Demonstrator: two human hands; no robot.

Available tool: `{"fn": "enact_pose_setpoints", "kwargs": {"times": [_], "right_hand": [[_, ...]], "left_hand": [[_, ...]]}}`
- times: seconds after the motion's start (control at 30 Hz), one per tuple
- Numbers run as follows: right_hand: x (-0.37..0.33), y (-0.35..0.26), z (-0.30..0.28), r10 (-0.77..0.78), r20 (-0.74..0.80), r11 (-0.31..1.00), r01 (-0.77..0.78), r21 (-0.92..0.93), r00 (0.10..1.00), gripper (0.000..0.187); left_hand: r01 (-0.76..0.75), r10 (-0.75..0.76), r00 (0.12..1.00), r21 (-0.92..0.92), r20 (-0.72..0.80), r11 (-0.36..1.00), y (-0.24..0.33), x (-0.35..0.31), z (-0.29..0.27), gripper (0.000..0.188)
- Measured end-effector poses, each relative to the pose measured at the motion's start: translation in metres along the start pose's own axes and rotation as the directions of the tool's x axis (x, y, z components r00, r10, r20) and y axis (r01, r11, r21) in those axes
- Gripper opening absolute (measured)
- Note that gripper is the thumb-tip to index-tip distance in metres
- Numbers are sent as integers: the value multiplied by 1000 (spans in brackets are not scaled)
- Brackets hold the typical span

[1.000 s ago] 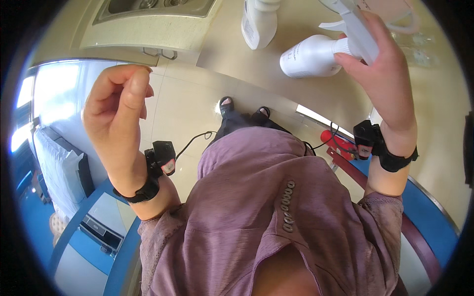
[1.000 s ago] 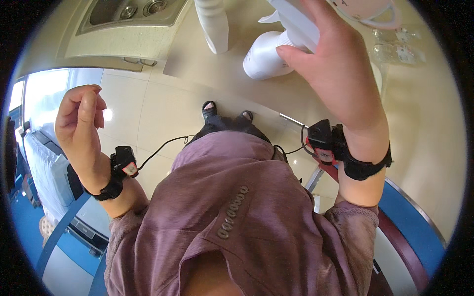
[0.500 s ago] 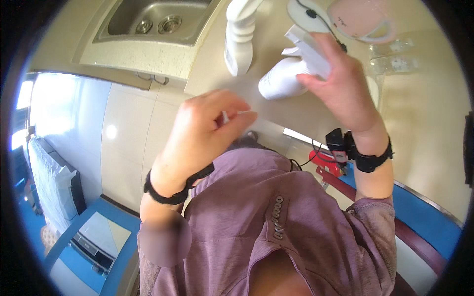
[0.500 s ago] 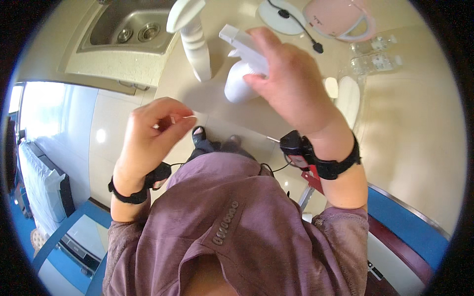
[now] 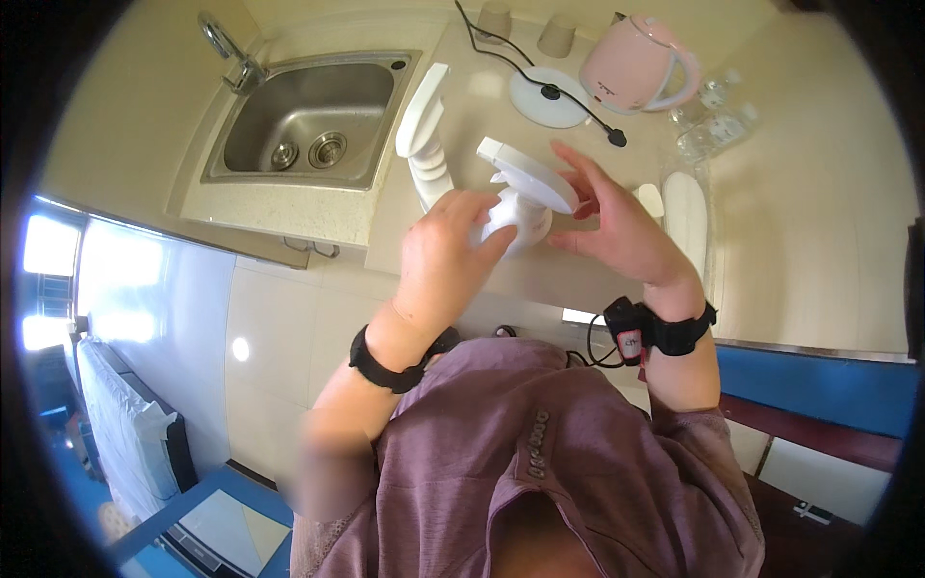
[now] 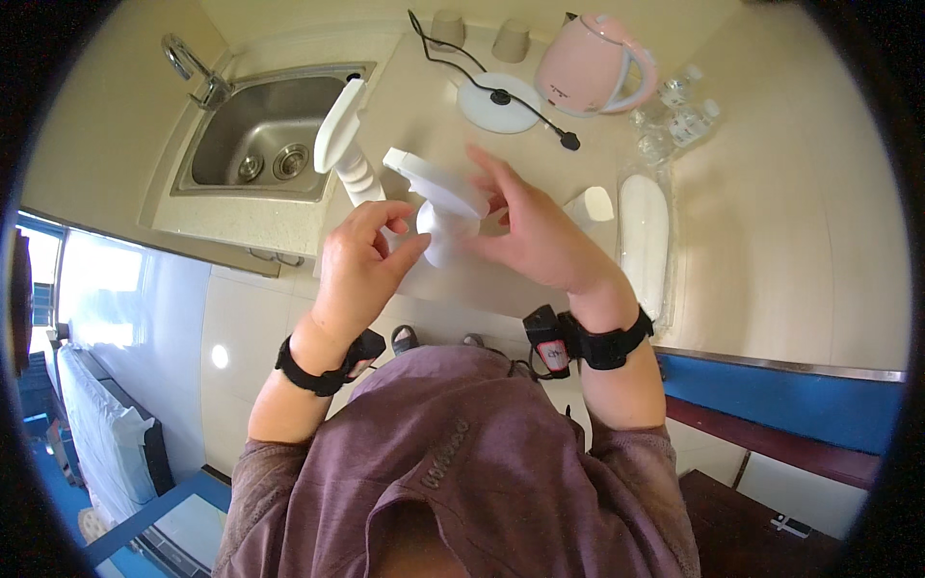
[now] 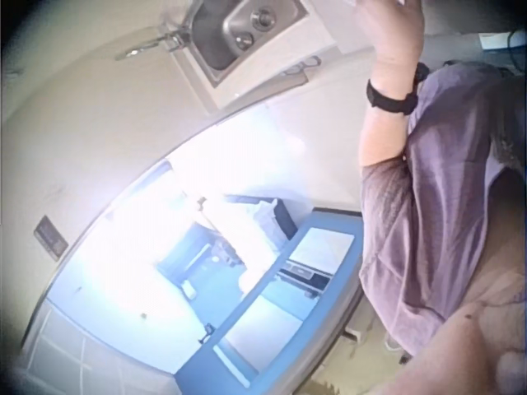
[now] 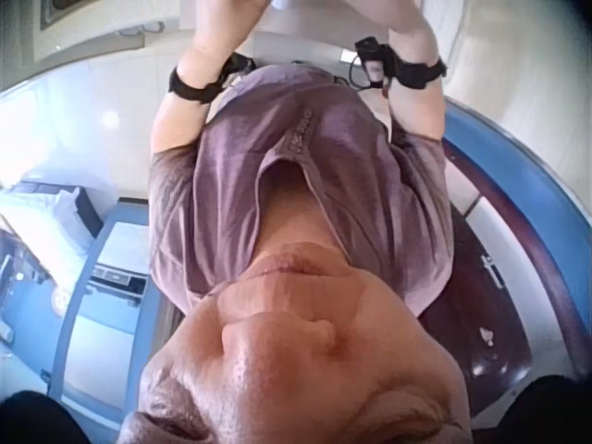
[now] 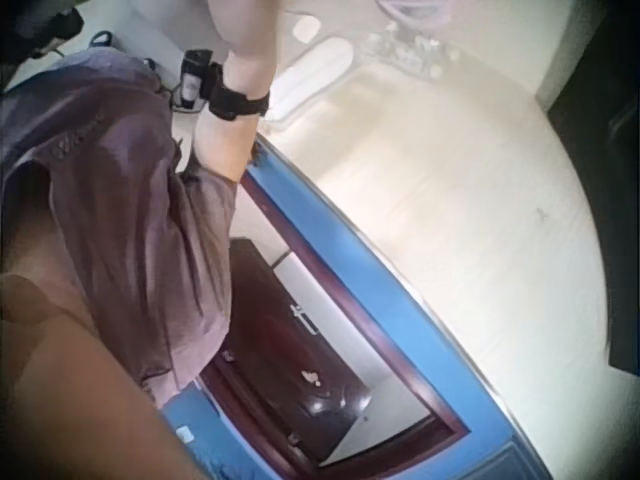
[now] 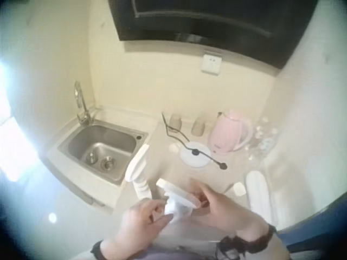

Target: The person assembles two white spray bottles by hand. They unscrew the pump heads, insert the dip tubes, and reattach the heads to the bottles. The person handles the bottles and tubes directly without using additional tools.

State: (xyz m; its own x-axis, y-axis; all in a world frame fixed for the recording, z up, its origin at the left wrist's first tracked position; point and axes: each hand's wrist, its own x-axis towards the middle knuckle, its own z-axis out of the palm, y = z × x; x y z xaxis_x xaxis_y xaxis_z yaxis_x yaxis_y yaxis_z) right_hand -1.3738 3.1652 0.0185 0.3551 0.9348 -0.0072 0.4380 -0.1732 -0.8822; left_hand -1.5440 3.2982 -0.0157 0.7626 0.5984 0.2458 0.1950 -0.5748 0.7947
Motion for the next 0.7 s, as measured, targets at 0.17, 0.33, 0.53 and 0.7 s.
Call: {"fn": "enact_pose_setpoints", "kwargs": {"times": [0.17,0.33,0.53,0.7], "right_hand": [[-1,17,16,-110,-119,982,127,142,987,54],[8,3,18,-148,-178,957,186,222,973,40],[15,13,11,-283,-261,959,271,-81,923,33],[19,13,30,-255,-522,960,150,-236,814,35]], "left_hand": [[-24,23,999,43,28,999,11,11,8,33],[-77,78,997,29,-28,997,10,13,24,39],[-52,52,999,3,17,999,18,22,32,44],[-43,44,999,-20,16,999,18,26,40,46]]}}
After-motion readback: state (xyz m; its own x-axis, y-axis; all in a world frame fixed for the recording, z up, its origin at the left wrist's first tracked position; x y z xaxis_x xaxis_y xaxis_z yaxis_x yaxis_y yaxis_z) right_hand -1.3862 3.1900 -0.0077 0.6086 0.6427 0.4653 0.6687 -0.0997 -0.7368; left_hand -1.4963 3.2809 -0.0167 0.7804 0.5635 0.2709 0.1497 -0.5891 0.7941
